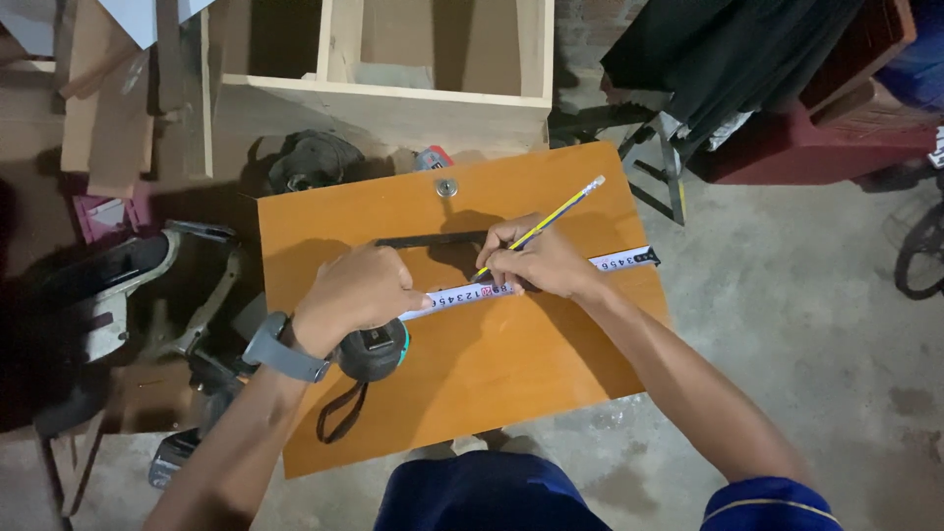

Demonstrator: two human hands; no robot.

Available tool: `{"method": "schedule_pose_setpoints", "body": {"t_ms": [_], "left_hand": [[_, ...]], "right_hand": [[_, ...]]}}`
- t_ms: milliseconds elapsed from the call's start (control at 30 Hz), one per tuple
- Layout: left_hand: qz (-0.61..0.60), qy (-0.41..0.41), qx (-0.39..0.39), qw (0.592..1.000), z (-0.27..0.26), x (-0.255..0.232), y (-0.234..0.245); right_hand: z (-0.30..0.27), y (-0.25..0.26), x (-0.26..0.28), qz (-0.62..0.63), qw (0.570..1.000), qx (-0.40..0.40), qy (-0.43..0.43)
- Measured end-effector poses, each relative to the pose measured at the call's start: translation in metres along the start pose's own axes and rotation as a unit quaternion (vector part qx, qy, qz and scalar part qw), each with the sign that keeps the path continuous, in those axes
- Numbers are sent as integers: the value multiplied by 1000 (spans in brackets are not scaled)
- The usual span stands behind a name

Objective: The person measures an orange wooden board using a tape measure and marks specific points with a pencil. They repeatedly adjust the tape measure to take different measurements and make corresponding marks on the board's surface.

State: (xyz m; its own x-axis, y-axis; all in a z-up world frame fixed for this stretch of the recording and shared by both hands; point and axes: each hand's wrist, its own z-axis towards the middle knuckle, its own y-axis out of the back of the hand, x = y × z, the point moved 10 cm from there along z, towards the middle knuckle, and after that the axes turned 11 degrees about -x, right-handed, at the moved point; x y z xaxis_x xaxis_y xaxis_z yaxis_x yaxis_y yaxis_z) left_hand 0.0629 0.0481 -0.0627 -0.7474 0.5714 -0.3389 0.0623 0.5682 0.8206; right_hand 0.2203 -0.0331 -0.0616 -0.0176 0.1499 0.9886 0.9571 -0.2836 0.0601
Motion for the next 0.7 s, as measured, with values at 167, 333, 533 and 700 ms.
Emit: {"method": "schedule_pose_setpoints", "body": {"t_ms": [167, 333, 533, 700], "left_hand": [[13, 2, 2, 1000, 2, 1, -2], [3, 6, 8, 1000, -3, -1, 0], [-1, -6, 2, 1000, -1, 1, -1], [-3, -6, 2, 1000, 0, 1, -2]], "right_hand": [[0, 0, -1, 8, 1000, -2, 8], [1, 1, -4, 18, 1000, 1, 19], [-1, 1, -1, 12, 1000, 11, 15], [-2, -3, 2, 21, 1000, 8, 2]]}}
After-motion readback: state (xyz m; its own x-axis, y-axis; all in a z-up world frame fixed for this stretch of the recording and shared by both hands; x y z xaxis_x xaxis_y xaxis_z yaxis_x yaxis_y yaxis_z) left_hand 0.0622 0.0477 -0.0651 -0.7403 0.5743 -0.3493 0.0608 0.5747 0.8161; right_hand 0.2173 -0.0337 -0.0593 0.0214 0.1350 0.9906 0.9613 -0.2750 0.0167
